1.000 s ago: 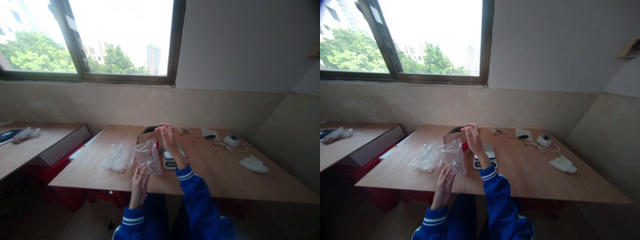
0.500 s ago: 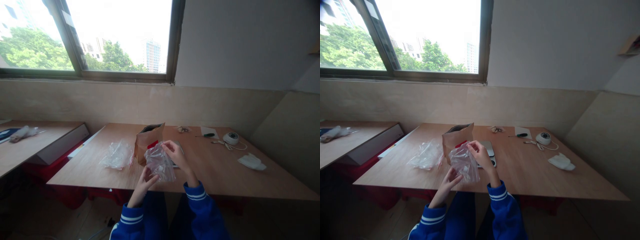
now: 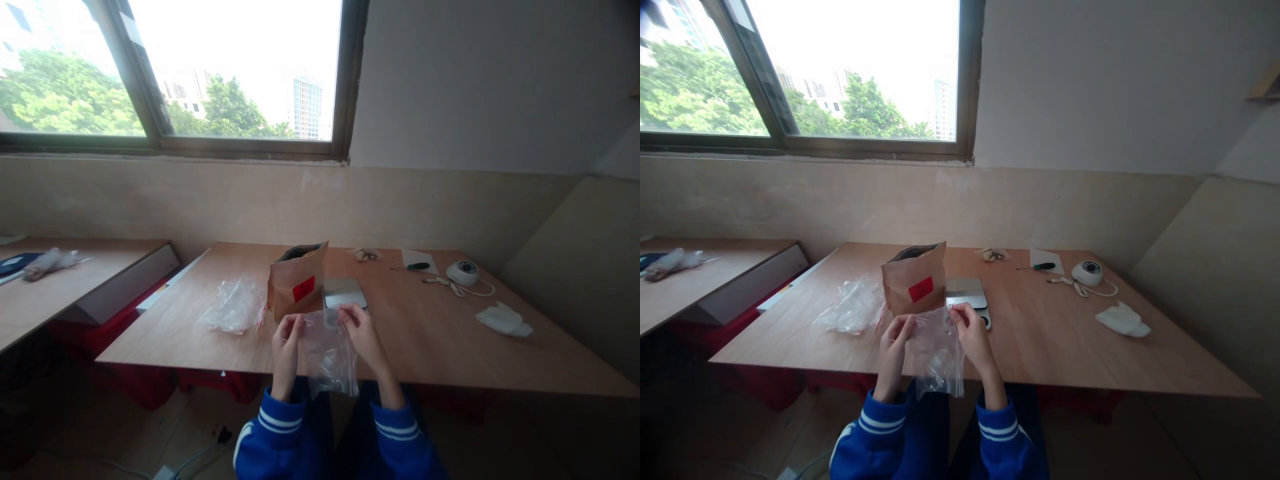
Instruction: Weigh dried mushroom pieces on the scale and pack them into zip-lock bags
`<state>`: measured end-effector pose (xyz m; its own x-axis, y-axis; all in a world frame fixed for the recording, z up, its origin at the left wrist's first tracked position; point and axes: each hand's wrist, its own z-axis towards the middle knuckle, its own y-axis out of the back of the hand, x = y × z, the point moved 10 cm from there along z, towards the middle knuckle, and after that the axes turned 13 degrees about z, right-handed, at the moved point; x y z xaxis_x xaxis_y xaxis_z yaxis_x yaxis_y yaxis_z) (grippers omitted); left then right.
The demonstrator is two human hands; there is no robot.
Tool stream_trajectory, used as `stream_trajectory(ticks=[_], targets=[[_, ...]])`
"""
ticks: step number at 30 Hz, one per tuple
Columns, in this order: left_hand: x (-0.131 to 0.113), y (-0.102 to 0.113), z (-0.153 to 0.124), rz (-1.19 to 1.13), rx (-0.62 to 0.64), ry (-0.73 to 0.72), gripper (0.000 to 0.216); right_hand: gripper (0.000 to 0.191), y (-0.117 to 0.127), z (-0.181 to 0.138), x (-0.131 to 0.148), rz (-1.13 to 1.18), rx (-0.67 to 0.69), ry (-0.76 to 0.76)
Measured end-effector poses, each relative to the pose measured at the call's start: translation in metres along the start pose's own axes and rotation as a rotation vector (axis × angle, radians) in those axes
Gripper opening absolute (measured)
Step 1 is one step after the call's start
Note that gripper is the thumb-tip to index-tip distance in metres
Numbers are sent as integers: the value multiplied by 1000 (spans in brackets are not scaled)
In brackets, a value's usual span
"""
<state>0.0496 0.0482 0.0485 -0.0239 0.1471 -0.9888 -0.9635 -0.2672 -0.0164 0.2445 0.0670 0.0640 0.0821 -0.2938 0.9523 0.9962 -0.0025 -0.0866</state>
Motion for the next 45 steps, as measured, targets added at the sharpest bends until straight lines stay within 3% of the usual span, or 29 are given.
stream_trajectory(ticks=[7, 11, 13, 17, 19, 24, 27, 29, 31, 34, 38, 43, 45], targets=[[-2, -20, 0, 128, -9, 15, 38, 33, 16, -15, 2, -14, -186, 32], [-6, -28, -5, 103, 25, -5, 39, 37, 40, -23, 4, 9, -368, 43], [1, -36, -11, 99, 104, 28, 42, 39, 54, -27, 4, 33, -460, 50], [35, -69, -34, 150, 456, 213, 48, 44, 66, -33, 1, 76, -541, 20], [43, -72, -38, 145, 465, 248, 50, 49, 63, -34, -5, 94, -540, -48], [28, -48, -23, 47, 167, 146, 45, 61, 30, -37, -29, 153, -368, -317], [24, -44, -21, 52, 136, 125, 43, 58, 3, -41, -37, 190, -222, -422], [22, -42, -21, 90, 125, 96, 42, 56, -7, -45, -42, 193, -197, -466], [19, -40, -21, 147, 117, 62, 40, 56, -4, -47, -44, 145, -255, -463], [16, -38, -21, 221, 126, 23, 38, 58, 10, -43, -36, 46, -342, -340], [18, -37, -20, 275, 199, 33, 37, 60, 18, -36, -27, 10, -290, -221], [27, -36, -20, 322, 375, 66, 41, 59, 29, -36, -26, -37, -241, -218], [28, -27, -17, 330, 363, 82, 42, 57, 32, -37, -28, -54, -201, -237]])
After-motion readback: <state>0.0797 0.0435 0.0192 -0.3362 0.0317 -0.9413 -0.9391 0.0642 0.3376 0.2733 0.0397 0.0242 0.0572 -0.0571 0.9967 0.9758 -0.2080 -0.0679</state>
